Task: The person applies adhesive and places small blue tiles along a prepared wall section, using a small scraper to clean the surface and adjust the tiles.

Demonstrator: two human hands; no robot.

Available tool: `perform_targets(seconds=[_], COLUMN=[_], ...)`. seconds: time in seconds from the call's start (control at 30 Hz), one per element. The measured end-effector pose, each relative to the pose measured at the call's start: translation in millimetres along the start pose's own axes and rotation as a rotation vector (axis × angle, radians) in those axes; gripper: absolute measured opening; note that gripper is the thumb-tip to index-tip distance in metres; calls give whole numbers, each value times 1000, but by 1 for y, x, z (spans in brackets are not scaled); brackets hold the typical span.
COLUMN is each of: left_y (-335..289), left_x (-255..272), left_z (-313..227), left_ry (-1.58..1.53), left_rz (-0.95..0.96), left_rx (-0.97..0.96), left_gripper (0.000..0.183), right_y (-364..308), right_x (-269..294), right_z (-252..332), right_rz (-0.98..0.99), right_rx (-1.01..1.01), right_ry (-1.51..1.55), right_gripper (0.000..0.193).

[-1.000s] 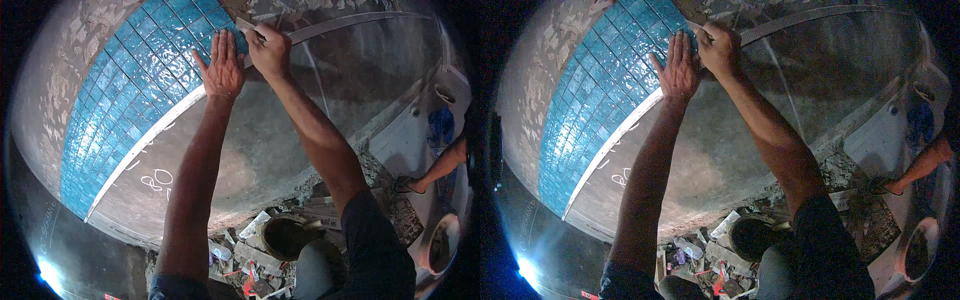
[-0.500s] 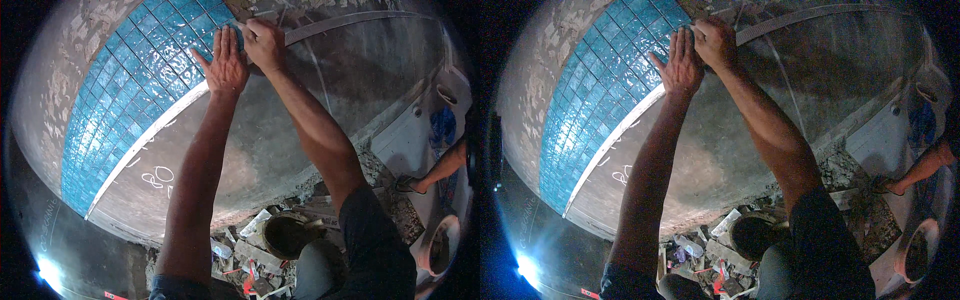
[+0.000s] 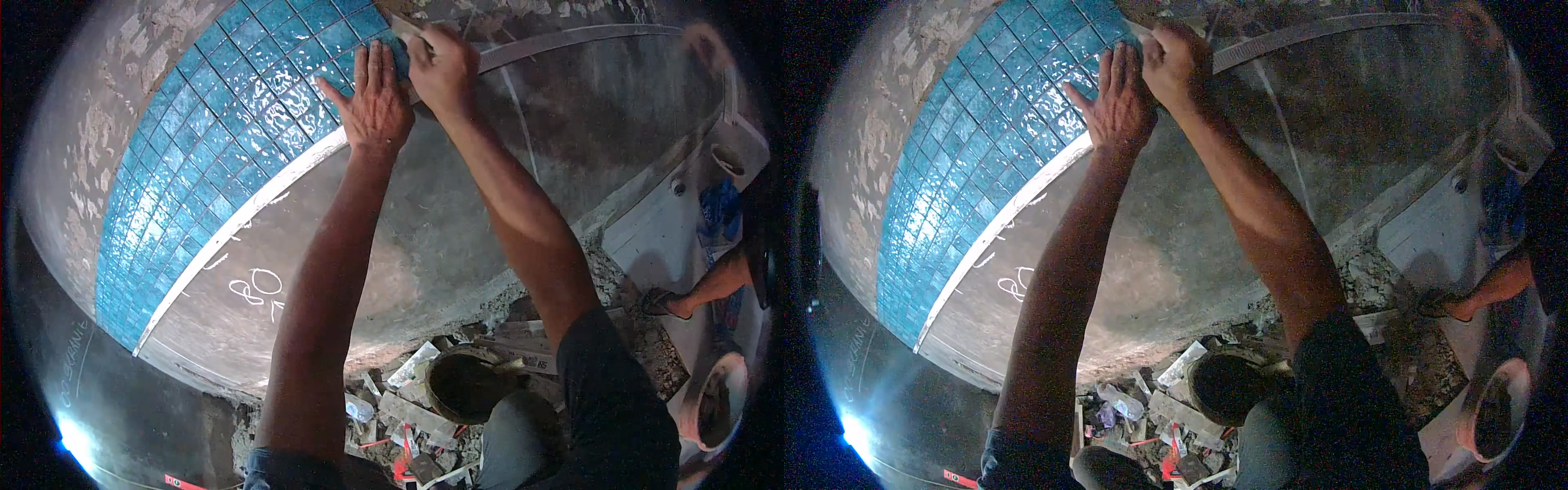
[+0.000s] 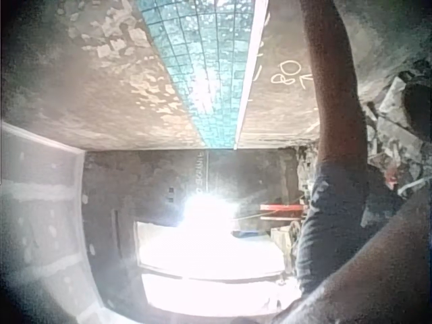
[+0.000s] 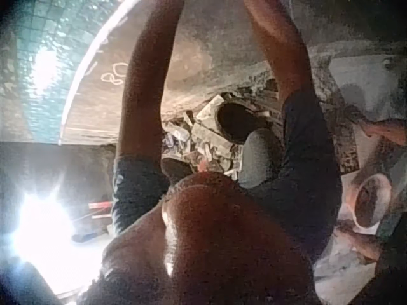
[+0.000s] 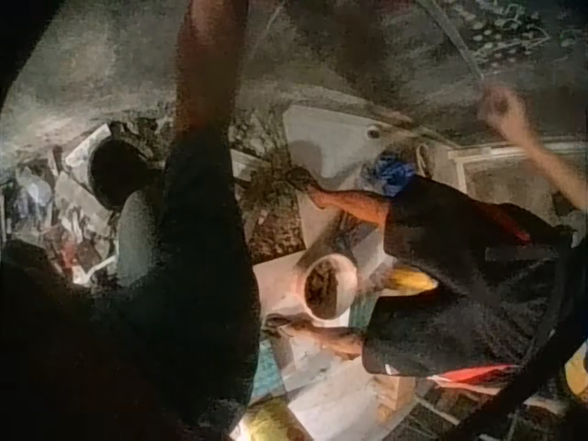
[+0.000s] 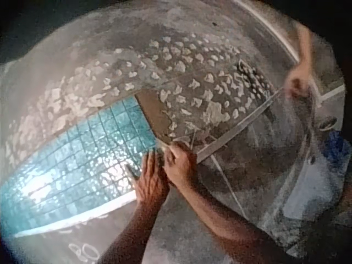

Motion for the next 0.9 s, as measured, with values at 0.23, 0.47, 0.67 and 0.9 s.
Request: perform_targets(seconds=[0.23,0.47,0.67,0.9], left_y=[-63,-306,-496,-461], left_x=[61,137,213,226], left_z=[-28,-56,-44,-43], left_ry=[-302,-945,-1207,-1316], left_rz=[124,710,1062,1286], left_rx=[3,-42,361,386], left_gripper=[69,60,35,39], right_y=[-47,-26,-21,-18], right_x=[37,30,-11,-21], right_z=[4,10,19,22], right_rz=[104,498,719,705], right_rx=[-239,-349,-392,-321], right_ry=[-37,-169,-228,-439], right_gripper=[15,37,64,65])
Point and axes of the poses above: each hand's wrist, its own y-axis towards the middle knuckle, its own x-axis out of the back of the hand, z = x × y, the point moved 3 cm from there along y, towards the middle knuckle, and after that the axes turned 3 degrees about y, right-handed, at the moved point
